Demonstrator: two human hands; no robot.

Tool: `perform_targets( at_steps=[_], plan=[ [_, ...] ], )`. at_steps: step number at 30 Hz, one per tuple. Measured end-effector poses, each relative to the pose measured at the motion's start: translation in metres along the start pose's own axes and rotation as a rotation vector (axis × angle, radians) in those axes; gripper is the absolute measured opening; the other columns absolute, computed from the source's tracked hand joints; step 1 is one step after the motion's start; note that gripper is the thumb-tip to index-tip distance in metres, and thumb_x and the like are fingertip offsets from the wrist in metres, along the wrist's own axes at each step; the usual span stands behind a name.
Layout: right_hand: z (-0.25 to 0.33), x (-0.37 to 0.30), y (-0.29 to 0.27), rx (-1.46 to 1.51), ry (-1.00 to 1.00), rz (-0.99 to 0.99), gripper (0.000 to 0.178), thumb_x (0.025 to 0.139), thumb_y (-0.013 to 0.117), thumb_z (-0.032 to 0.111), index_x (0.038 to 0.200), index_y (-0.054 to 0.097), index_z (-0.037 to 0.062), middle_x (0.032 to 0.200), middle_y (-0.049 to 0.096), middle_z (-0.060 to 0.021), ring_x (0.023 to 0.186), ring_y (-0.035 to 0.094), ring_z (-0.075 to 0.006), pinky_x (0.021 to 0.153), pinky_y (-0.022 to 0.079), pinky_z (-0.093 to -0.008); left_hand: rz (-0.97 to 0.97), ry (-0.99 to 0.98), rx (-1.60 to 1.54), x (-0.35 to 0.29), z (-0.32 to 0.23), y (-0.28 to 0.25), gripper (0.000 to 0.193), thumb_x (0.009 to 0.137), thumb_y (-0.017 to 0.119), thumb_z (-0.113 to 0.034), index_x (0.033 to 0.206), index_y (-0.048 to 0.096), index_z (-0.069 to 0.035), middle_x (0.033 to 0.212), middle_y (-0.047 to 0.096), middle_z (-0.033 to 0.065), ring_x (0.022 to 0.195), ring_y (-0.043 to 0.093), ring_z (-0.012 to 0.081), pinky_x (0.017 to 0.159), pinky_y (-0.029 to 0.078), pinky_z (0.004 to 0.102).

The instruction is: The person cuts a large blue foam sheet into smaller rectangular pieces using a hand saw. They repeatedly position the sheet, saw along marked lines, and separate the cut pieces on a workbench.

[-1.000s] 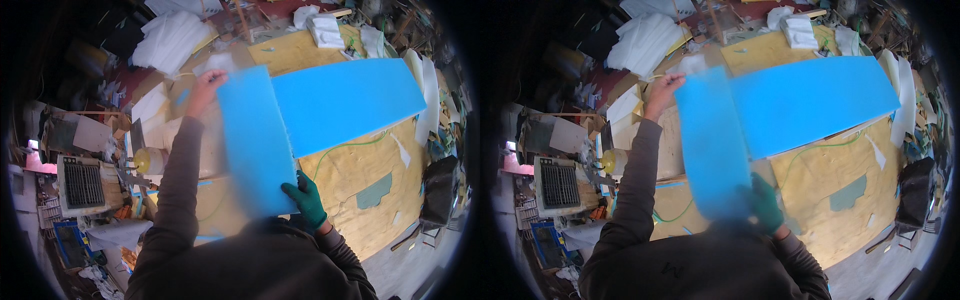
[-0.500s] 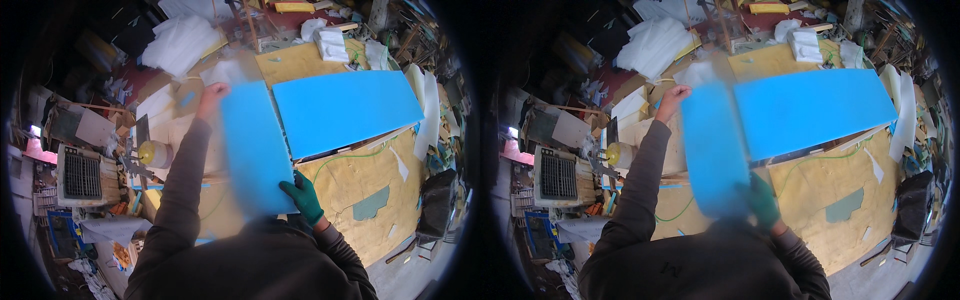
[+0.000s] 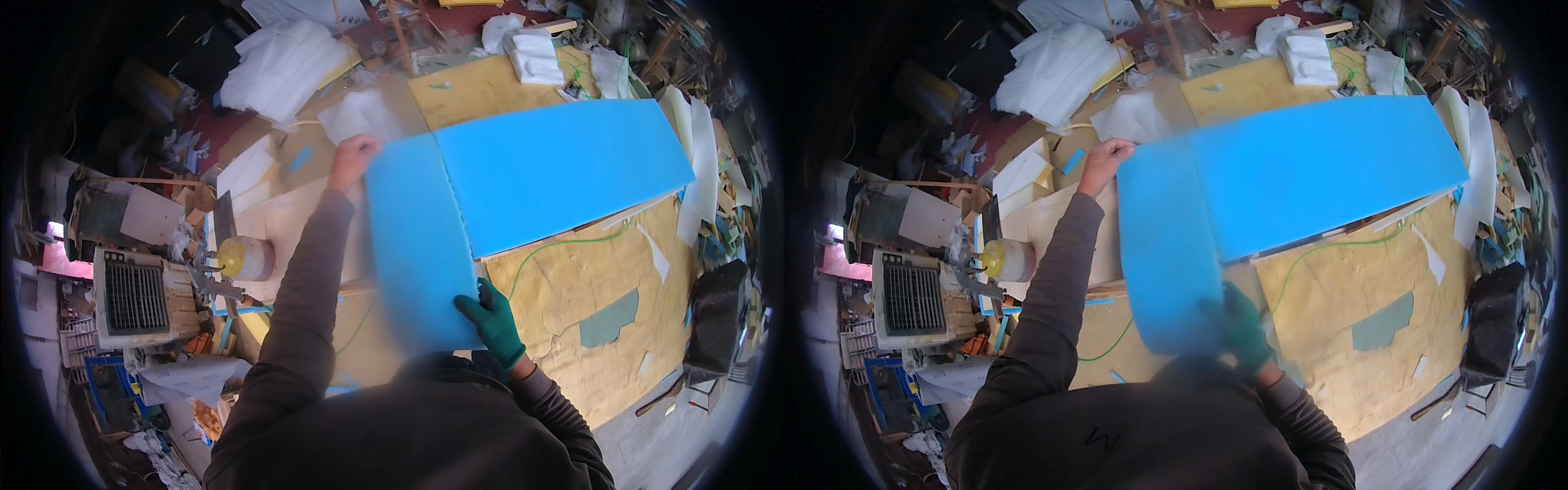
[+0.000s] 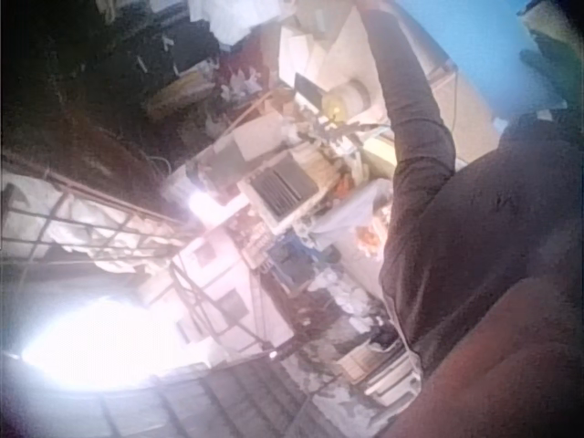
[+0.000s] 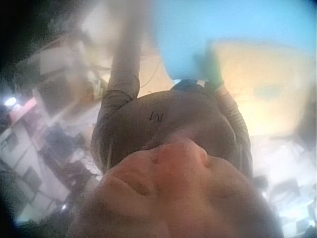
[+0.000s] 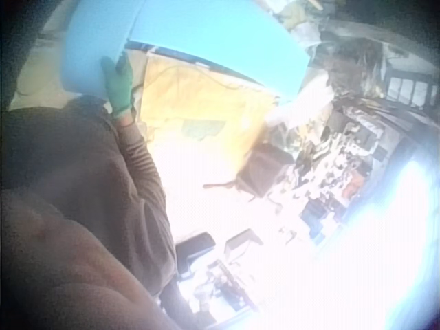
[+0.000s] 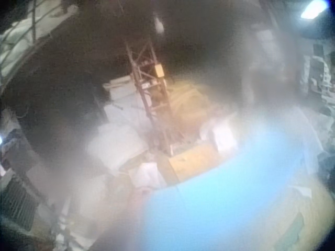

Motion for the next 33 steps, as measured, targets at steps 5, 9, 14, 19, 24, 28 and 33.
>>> perform_targets(
  at_steps=[5,9,14,19,24,28,33],
  plan=[
    [0.014,-0.005,0.003,-0.121,-0.018,0.074,0.068,0.097,0.069,0.045,0.148,0.064,0.0009,0.147,0.06,-0.0223,0.134,0.055,-0.0378,0.114,0.045,-0.0479,-0.005,-0.018,-0.092,0.001,0.005,0.005,0.02,0.098,0.079,-0.017,0.109,0.083,-0.001,0.096,0.083,0.0081,0.088,0.075,0.013,0.083,0.059,0.0315],
    [0.015,-0.009,-0.004,-0.183,0.082,0.025,0.077,0.095,0.069,0.053,0.152,0.063,0.003,0.155,0.055,-0.0263,0.143,0.05,-0.0441,0.12,0.041,-0.0522,-0.026,-0.044,-0.06,-0.003,0.005,0.009,0.02,0.098,0.079,-0.017,0.109,0.082,0.0,0.095,0.083,0.0079,0.087,0.074,0.0127,0.082,0.059,0.0312],
    [0.021,-0.008,-0.003,-0.03,-0.069,-0.051,0.033,0.106,0.071,0.013,0.136,0.067,-0.0009,0.117,0.075,-0.0043,0.104,0.068,-0.012,0.09,0.056,-0.0317,-0.044,-0.045,-0.048,-0.005,-0.003,0.011,0.02,0.098,0.078,-0.017,0.107,0.082,-0.001,0.093,0.083,0.0078,0.085,0.075,0.0135,0.081,0.059,0.0318],
    [0.02,-0.008,-0.003,-0.094,-0.095,-0.023,0.033,0.106,0.071,0.012,0.135,0.067,-0.0008,0.117,0.074,-0.004,0.103,0.067,-0.0117,0.09,0.056,-0.0312,-0.052,-0.009,0.059,-0.006,-0.011,0.011,0.019,0.097,0.078,-0.017,0.107,0.082,-0.001,0.094,0.083,0.0103,0.086,0.076,0.0163,0.082,0.06,0.0333],
    [0.016,-0.013,-0.006,-0.055,-0.034,-0.03,0.033,0.106,0.071,0.011,0.136,0.066,-0.001,0.117,0.074,-0.0044,0.103,0.067,-0.0116,0.089,0.056,-0.0312,-0.048,-0.034,0.083,-0.009,-0.012,0.011,0.017,0.098,0.076,-0.016,0.107,0.082,-0.002,0.096,0.083,0.0117,0.088,0.077,0.0183,0.082,0.06,0.0345],
    [0.013,-0.016,-0.005,-0.013,0.006,-0.048,0.034,0.106,0.071,0.012,0.137,0.065,-0.0015,0.117,0.075,-0.0049,0.103,0.068,-0.0121,0.089,0.056,-0.0313,-0.042,-0.005,0.104,-0.011,-0.02,0.011,0.016,0.099,0.075,-0.016,0.108,0.081,-0.004,0.098,0.083,0.0112,0.09,0.077,0.02,0.084,0.06,0.0351],
    [-0.003,-0.017,0.0,0.109,0.073,-0.067,0.034,0.107,0.071,0.013,0.137,0.065,-0.001,0.116,0.074,-0.0047,0.102,0.067,-0.0123,0.09,0.055,-0.0312,-0.063,0.214,0.417,-0.018,-0.043,0.029,0.021,0.109,0.062,-0.016,0.115,0.078,-0.005,0.111,0.081,0.0119,0.101,0.078,0.0304,0.09,0.06,0.0396]
  ],
)
Point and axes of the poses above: each hand's wrist, its own x-axis towards the middle knuckle, its own y-axis out of the palm, z = x × y, the point moved 8 cm from there along x, towards the middle knuckle
